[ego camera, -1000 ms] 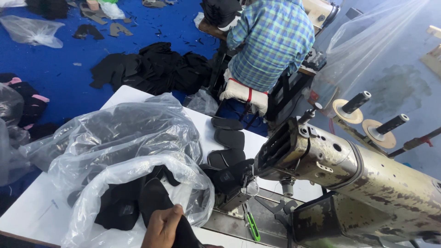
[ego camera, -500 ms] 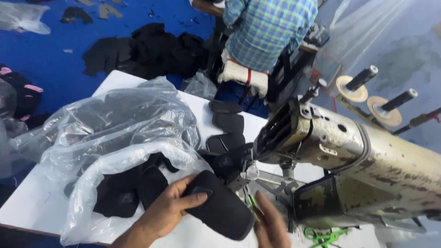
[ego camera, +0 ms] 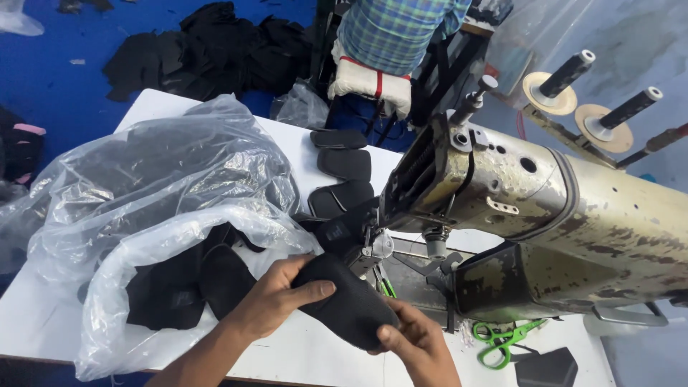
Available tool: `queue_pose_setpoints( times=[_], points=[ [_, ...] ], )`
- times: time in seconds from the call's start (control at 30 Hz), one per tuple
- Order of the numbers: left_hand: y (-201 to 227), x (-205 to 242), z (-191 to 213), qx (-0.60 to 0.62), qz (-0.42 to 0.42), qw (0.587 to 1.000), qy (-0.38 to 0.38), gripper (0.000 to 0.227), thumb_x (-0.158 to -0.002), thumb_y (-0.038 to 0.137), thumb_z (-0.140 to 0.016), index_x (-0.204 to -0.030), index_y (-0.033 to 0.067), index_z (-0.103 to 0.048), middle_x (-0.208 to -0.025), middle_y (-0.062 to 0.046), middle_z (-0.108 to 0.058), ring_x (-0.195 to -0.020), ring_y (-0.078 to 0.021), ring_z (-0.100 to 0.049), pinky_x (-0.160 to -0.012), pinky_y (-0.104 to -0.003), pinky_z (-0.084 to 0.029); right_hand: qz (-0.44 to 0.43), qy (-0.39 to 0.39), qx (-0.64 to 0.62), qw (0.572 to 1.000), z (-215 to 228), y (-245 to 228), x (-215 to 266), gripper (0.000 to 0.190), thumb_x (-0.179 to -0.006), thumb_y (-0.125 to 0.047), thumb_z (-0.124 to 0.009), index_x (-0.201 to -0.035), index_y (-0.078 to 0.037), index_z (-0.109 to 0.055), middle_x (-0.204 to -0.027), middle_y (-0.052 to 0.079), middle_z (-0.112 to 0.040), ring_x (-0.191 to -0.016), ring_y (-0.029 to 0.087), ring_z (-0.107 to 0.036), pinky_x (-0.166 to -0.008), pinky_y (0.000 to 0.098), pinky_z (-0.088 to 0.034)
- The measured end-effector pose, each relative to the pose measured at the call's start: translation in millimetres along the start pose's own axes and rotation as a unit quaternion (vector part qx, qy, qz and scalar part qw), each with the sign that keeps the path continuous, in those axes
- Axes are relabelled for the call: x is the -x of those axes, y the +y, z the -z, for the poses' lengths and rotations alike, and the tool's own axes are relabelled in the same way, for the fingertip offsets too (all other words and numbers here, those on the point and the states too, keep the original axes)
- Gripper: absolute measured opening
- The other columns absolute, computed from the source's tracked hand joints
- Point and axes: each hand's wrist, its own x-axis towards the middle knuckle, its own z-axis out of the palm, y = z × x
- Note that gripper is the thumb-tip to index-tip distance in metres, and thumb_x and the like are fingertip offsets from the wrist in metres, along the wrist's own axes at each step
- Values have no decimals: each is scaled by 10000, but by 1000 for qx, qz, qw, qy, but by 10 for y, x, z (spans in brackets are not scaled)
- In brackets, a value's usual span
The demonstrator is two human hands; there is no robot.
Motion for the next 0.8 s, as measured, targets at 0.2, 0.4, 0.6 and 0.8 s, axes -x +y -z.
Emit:
queue_pose_setpoints(
  times=[0.2, 0.4, 0.6, 0.8],
  points=[
    [-92, -309, 66, -24, 4, 1000, -2, 374, -870, 230, -792, -1132, -26, -717, -963, -48, -755, -869, -99, -688, -782, -272, -565, 8, 5, 70, 998, 20, 78, -203, 361, -892, -169, -750, -1129, 102, -731, -829, 135, -772, -682, 171, -721, -609, 311, -604],
    [-55, -669, 154, -71, 38, 996, 33, 389, -870, 304, -782, -1054, -34, -732, -886, -72, -759, -787, -110, -706, -709, -266, -567, -11, 81, 94, 992, -100, -115, -431, 325, -889, -196, -707, -1095, 51, -748, -770, 120, -768, -633, 159, -717, -545, 320, -610],
    [190, -961, 201, -65, 85, 993, 39, 420, -777, 273, -821, -1006, -63, -715, -856, -115, -760, -754, -158, -724, -697, -294, -601, 4, 55, 3, 998, -195, -59, -574, 322, -927, -215, -672, -1071, 63, -747, -787, 99, -742, -633, 136, -683, -533, 309, -601],
    [355, -1065, 226, -205, 67, 976, 27, 355, -781, 251, -806, -956, -58, -780, -789, -92, -736, -701, -130, -673, -660, -287, -549, -1, 31, -44, 999, -228, 45, -642, 325, -926, -240, -692, -1013, 69, -744, -785, 110, -743, -617, 146, -679, -515, 310, -603]
  ],
)
